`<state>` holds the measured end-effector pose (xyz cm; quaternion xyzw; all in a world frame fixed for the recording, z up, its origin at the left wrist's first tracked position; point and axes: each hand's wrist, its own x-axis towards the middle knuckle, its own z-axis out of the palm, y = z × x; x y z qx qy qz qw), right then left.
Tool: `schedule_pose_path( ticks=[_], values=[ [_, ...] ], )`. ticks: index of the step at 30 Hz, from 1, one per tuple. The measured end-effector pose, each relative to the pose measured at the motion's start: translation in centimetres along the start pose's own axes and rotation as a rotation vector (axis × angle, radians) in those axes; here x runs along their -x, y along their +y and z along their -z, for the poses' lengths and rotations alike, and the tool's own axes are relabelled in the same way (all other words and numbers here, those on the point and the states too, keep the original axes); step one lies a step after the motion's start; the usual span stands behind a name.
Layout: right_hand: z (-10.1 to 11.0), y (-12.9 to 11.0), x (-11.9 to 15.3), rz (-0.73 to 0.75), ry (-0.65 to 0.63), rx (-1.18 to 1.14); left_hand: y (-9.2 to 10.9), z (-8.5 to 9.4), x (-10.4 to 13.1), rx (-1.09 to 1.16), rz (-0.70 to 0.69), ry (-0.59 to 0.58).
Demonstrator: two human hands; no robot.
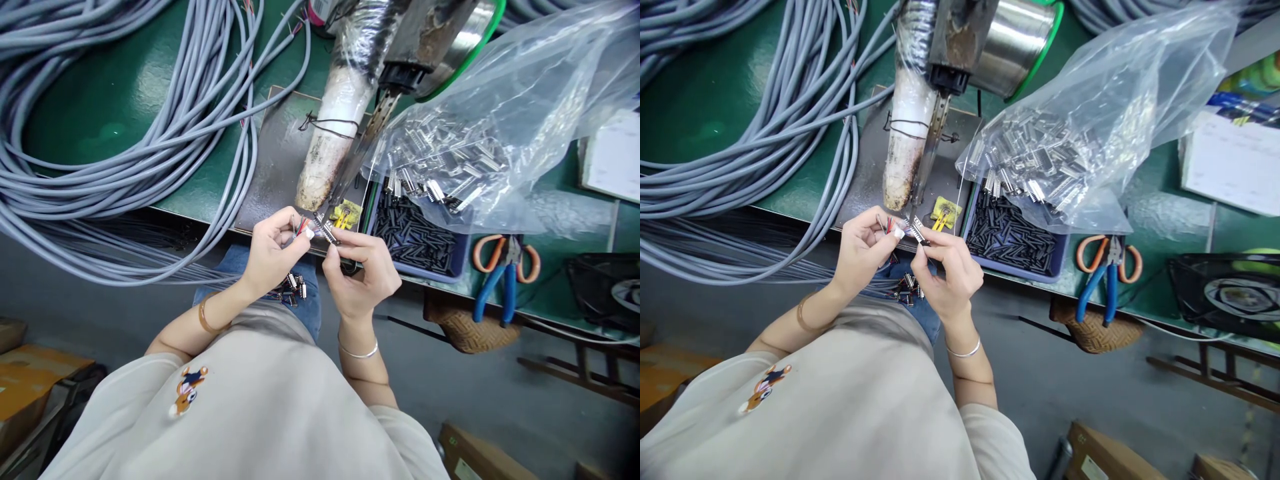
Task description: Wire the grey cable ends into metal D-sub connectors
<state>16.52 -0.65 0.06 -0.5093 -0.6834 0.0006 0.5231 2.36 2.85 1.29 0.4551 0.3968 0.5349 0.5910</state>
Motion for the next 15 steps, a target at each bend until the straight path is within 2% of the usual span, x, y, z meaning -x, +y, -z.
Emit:
schedule_pose_path(
  ticks=[5,10,15],
  values=[
    [0.09,0.05,0.16,0.005,-0.008,0.002,-0.04,0.23,0.19,0.036,0.042,-0.024],
    [0.07,-0.21,-0.15,-0.187,-0.022,-0.141,0.03,0.22,0.46,0.048,0.044,-0.039],
    [-0.02,-0.14,-0.07,-0.096,-0.012,-0.06,-0.47,-0.02,0.38,-0.047,0.007,0.051]
  ],
)
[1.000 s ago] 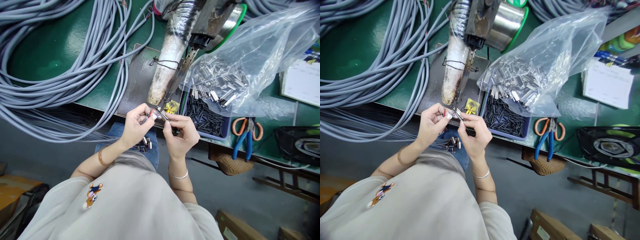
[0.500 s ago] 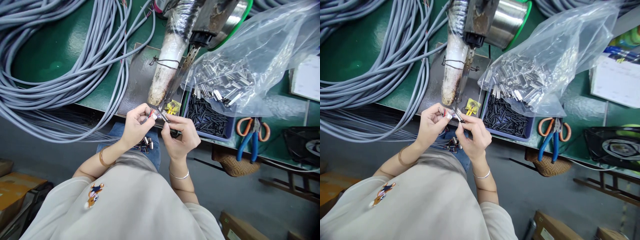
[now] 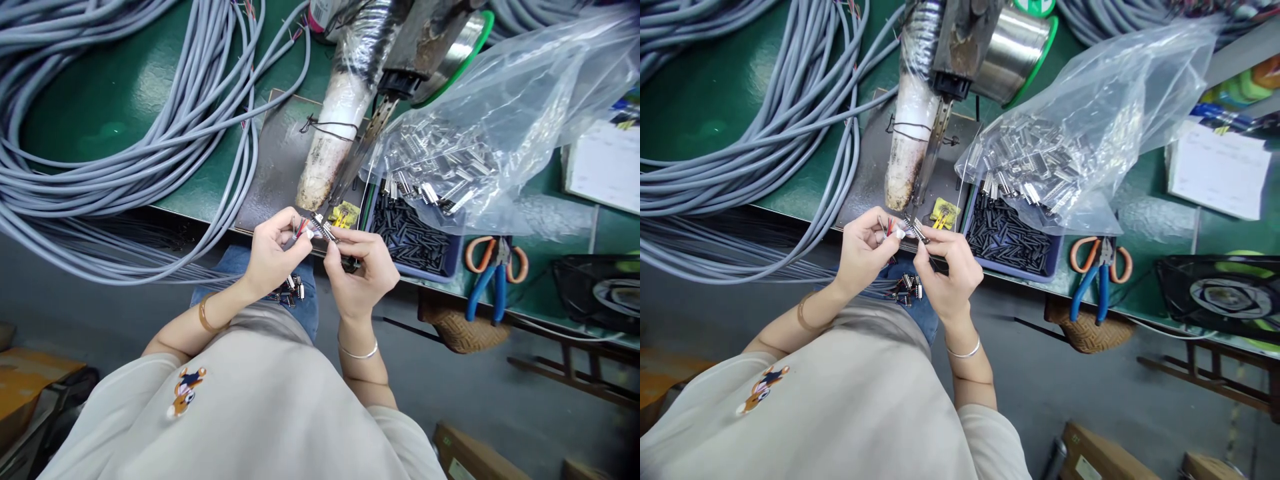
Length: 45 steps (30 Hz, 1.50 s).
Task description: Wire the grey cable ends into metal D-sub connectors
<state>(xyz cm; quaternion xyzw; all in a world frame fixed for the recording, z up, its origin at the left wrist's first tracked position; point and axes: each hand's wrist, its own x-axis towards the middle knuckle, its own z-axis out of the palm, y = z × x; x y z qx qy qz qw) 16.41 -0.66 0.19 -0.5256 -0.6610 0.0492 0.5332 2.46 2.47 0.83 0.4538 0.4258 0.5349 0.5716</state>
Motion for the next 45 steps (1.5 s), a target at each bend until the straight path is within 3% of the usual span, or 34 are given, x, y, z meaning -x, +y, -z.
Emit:
schedule_pose_path(
  ticks=[11,16,18,21,24,29,38,45],
  values=[
    [-0.2,0.0,-0.5,0.084,0.006,0.072,0.3,-0.1,-0.2,-0.058,-0.071,0.016],
    [0.1,0.3,0.1,0.179,-0.028,0.115,0.2,0.4,-0.3,-0.02,0.0,-0.051],
    [0.2,0.3,0.3,0.145,-0.014,0.1,0.3,0.5,-0.2,-0.008,0.039,-0.062],
    [0.1,0.2,0.4,-0.022,0.008,-0.014,0.5,0.4,0.1,0.025,0.066,-0.086],
    [0.0,-0.1,0.3,-0.068,-0.007,-0.058,0.4,0.1,0.4,0.048,0.029,-0.053],
    [-0.2,-0.3,0.3,0.076,-0.001,0.058,-0.4,-0.3,0.7,-0.058,-0.088,0.07],
    [-0.5,0.1,0.4,0.055,0.02,0.015,-1.0,-0.3,0.7,-0.221,-0.228,0.086],
    [-0.7,0.5,0.1,0.074,0.017,0.057,-0.9,-0.5,0.4,-0.302,-0.232,0.106]
  ],
)
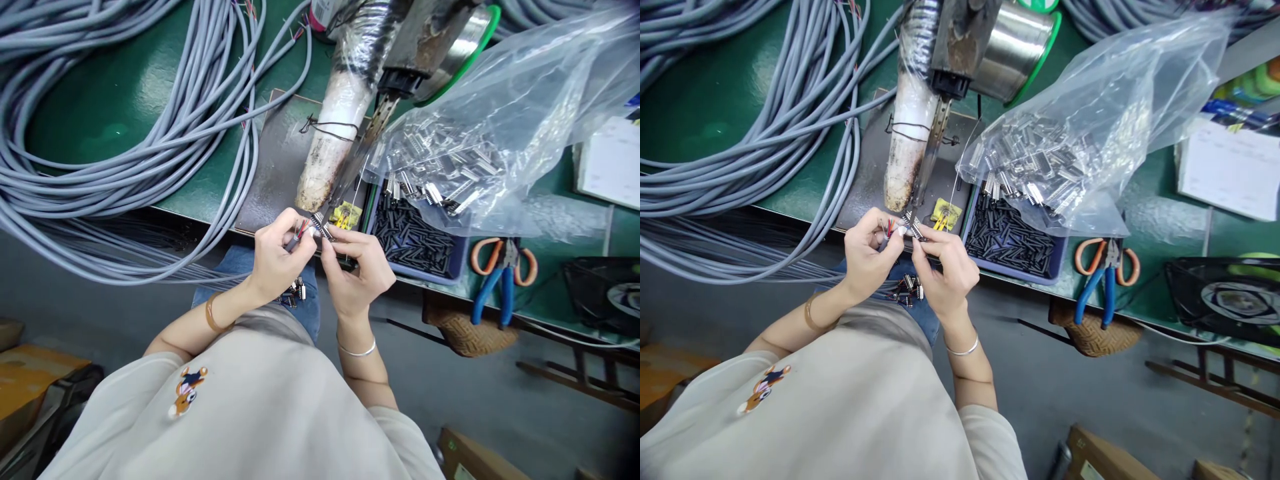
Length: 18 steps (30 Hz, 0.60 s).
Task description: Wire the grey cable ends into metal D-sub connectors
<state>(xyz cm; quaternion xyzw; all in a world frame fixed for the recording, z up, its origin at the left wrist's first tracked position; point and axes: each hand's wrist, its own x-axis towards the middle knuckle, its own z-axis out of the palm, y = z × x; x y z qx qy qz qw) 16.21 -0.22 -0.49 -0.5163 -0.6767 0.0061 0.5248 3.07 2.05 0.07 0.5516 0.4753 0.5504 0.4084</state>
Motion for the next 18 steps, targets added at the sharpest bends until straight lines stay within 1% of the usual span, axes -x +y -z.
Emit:
schedule_pose_path(
  ticks=[7,13,16,18],
  values=[
    [0.2,-0.3,-0.4,0.045,0.002,0.042,0.5,0.0,-0.3,-0.004,-0.038,0.018],
    [0.7,0.0,0.5,0.163,-0.062,0.139,0.2,0.3,0.2,0.023,0.063,-0.031],
    [0.9,0.0,0.7,0.18,-0.058,0.156,0.1,0.4,0.5,0.047,0.102,-0.041],
    [1.1,-0.1,0.7,0.166,-0.04,0.154,0.3,0.5,0.6,0.082,0.125,-0.068]
  ],
)
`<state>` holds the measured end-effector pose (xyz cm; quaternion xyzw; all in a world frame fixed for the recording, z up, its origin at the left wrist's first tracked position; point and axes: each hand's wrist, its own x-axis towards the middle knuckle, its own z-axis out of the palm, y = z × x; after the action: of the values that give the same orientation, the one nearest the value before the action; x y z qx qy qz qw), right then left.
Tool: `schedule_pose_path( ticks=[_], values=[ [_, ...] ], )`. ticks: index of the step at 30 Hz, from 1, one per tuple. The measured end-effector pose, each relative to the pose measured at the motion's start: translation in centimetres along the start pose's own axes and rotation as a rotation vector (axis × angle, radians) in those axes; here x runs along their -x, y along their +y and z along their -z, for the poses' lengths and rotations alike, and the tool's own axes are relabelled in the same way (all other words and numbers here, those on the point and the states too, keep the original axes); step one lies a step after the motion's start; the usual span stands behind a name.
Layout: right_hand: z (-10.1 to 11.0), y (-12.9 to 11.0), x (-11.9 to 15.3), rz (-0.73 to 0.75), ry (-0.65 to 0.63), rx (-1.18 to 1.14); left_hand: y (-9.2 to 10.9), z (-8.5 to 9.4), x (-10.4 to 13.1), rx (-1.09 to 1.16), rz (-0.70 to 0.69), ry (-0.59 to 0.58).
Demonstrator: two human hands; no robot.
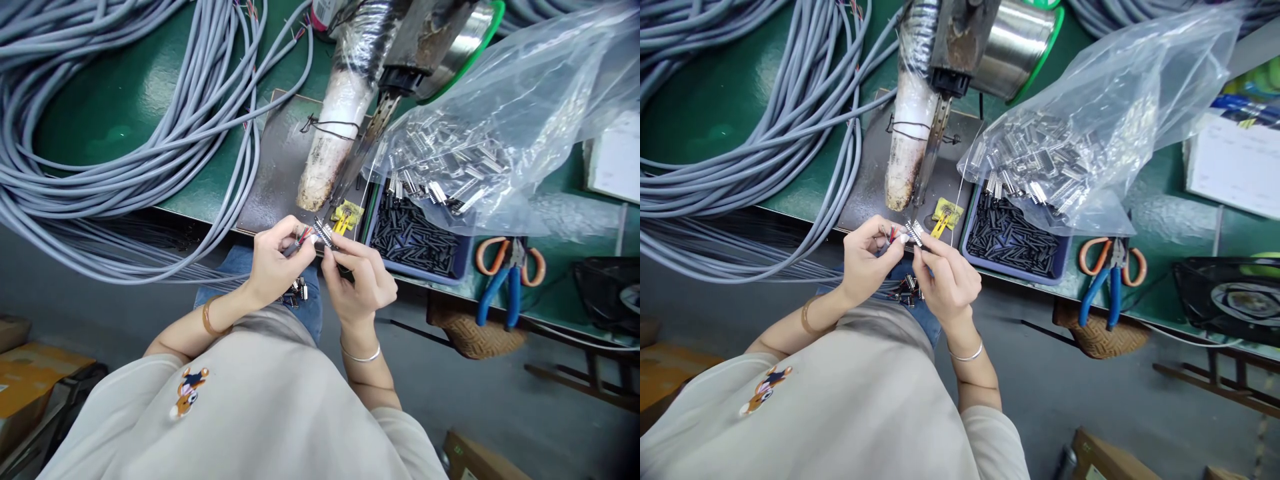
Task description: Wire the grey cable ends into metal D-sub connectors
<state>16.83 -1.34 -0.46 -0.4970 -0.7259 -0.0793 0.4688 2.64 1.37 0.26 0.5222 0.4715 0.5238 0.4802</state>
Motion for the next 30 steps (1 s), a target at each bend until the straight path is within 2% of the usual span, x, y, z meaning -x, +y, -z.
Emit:
schedule_pose_path(
  ticks=[3,5,7,9,12,13,14,17,19,24,30],
  values=[
    [0.4,-0.3,-0.2,-0.096,0.046,-0.045,0.5,0.4,0.3,0.124,0.052,-0.048],
    [0.8,-0.6,-0.4,-0.274,0.009,-0.146,0.9,0.8,0.5,0.25,0.123,-0.105],
    [1.3,-0.9,-0.7,-0.501,-0.088,-0.28,1.2,1.2,0.6,0.362,0.226,-0.188],
    [2.0,-1.2,-0.9,-0.657,-0.085,-0.352,1.4,1.6,0.7,0.417,0.321,-0.257],
    [3.1,-1.7,-1.4,-0.659,0.113,-0.303,1.7,1.7,0.8,0.425,0.384,-0.292],
    [3.4,-1.9,-1.6,-0.64,0.114,-0.283,1.8,1.7,0.9,0.421,0.39,-0.296],
    [3.5,-1.9,-1.8,-0.629,0.062,-0.277,1.9,1.7,1.0,0.42,0.391,-0.297],
    [3.5,-1.9,-2.4,-0.635,-0.213,-0.343,1.8,1.5,1.2,0.424,0.382,-0.307],
    [3.2,-1.7,-2.5,-0.642,-0.297,-0.429,1.8,1.5,1.3,0.421,0.374,-0.327],
    [2.6,-1.2,-2.4,-0.708,-0.312,-0.579,1.9,1.8,1.1,0.408,0.392,-0.329],
    [2.6,-0.8,-2.2,-0.743,-0.335,-0.593,2.1,2.0,1.0,0.43,0.456,-0.335]
  ],
)
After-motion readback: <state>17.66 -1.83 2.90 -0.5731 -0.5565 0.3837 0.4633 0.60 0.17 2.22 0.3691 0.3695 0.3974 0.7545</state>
